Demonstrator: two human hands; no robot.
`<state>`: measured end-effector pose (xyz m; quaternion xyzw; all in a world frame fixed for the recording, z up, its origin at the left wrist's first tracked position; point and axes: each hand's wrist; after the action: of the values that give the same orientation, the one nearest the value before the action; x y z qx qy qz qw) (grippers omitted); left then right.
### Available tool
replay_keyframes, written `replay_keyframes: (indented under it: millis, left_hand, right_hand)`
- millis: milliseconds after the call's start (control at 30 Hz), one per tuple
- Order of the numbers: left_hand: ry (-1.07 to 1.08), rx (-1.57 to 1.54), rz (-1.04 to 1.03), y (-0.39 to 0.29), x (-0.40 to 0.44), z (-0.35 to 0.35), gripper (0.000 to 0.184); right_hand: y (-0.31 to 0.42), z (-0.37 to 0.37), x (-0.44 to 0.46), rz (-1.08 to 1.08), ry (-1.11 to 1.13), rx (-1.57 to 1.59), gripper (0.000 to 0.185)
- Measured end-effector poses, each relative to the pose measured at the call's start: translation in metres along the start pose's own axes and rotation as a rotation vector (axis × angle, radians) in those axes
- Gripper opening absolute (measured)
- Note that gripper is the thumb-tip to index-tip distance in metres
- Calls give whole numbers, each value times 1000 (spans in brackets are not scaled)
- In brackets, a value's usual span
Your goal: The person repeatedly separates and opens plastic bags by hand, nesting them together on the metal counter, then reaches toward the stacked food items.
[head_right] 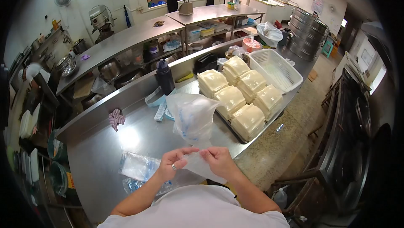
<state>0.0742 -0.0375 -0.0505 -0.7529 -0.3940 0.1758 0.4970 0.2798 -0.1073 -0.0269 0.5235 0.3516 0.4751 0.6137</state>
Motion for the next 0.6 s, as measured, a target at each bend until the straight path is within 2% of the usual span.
replay_keyframes:
  millis: [100, 200, 300, 400, 500, 600]
  left_hand:
    - [-46, -51, 33, 3, 1, -7, 19]
    - [-167, -158, 109, 7, 3, -10, 19]
    - [-240, -298, 74, 19, 13, -22, 21]
    - [-138, -496, 74, 30, 20, -27, 16]
    - [-209, 36, 511, -9, 30, -43, 5]
    - [142, 334, 637, -20, 39, -7, 4]
  right_hand:
    - [17, 2, -2, -69, 7, 22, 37]
    - [10, 5, 2, -36, -12, -80, 35]
    - [-6, 11, 9, 64, -44, -261, 41]
    - [-4, 14, 14, 66, -66, -202, 46]
    - [-5, 33, 29, -243, -178, 498, 44]
    - [10, 77, 49, -530, 264, 1207, 33]
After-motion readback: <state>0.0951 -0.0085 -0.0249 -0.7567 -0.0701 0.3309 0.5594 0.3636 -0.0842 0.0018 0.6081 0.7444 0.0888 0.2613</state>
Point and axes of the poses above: each hand's wrist, its own x-axis towards the middle knuckle, its own z-axis out of the back of the hand, y = z × x, and after that the axes turned 8 degrees about -y, right-handed
